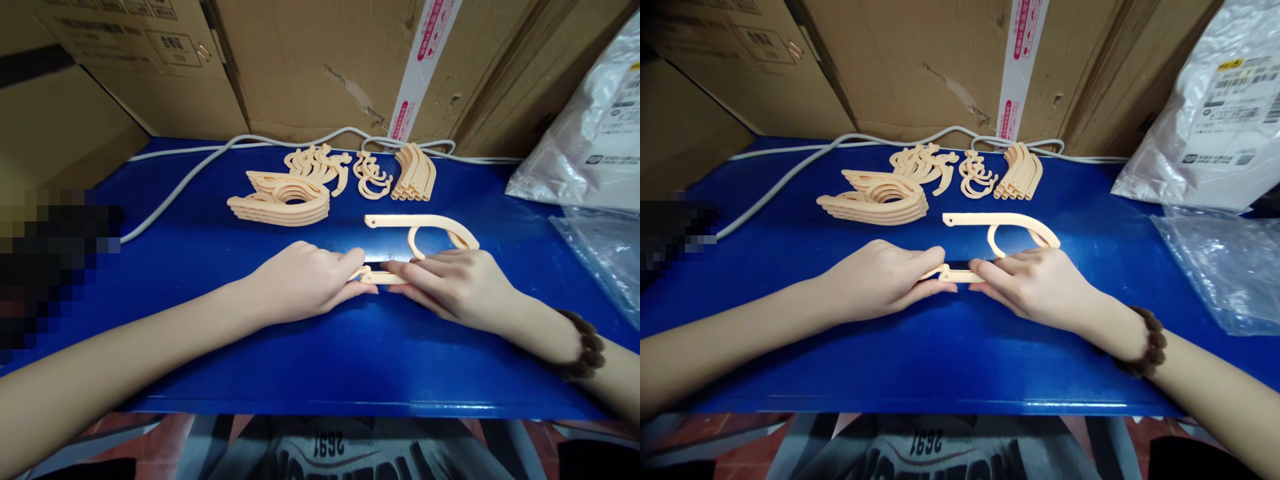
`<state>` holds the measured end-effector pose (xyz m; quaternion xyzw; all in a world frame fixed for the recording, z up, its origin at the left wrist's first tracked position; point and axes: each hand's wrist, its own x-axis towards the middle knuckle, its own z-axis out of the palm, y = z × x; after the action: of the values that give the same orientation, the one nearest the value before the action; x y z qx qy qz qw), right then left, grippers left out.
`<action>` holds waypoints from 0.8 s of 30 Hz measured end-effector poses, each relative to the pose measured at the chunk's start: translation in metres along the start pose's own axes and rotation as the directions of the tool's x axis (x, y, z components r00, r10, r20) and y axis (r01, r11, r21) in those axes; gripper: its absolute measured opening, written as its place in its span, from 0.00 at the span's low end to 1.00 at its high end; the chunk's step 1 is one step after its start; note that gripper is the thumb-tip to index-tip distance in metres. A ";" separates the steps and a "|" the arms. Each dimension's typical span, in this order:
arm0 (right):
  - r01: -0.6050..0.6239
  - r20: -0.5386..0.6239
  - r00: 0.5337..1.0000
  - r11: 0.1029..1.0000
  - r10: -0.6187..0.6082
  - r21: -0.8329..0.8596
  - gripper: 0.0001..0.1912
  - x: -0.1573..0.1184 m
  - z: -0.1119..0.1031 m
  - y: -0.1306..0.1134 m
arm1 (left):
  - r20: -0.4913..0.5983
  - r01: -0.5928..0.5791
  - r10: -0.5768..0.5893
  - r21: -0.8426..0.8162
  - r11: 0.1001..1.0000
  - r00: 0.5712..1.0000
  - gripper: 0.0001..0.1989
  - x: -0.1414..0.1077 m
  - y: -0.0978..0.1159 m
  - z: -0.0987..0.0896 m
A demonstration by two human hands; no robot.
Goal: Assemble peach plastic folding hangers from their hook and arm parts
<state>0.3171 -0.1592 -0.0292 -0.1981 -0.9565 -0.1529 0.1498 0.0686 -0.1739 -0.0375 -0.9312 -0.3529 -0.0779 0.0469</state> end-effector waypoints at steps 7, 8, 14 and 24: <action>-0.018 0.020 1.000 1.000 0.017 0.021 0.14 -0.001 0.001 0.000 | -0.128 -0.069 0.086 0.131 0.989 0.988 0.20 0.000 -0.001 0.003; -0.021 0.027 0.999 0.999 0.020 0.029 0.14 -0.001 0.001 0.000 | -0.149 -0.080 0.103 0.149 0.986 0.983 0.20 0.000 -0.001 0.003; -0.038 0.046 0.998 0.998 0.035 0.053 0.17 0.000 0.001 0.000 | -0.217 -0.100 0.152 0.235 0.967 0.964 0.21 0.000 -0.001 0.003; -0.123 0.161 0.982 0.976 0.094 0.182 0.19 0.001 0.001 0.001 | -0.192 -0.116 0.179 0.299 0.947 0.965 0.21 0.001 -0.002 0.005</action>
<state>0.3164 -0.1581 -0.0293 -0.2460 -0.9631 -0.0366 0.1032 0.0685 -0.1715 -0.0421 -0.9245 -0.2823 -0.1234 0.2245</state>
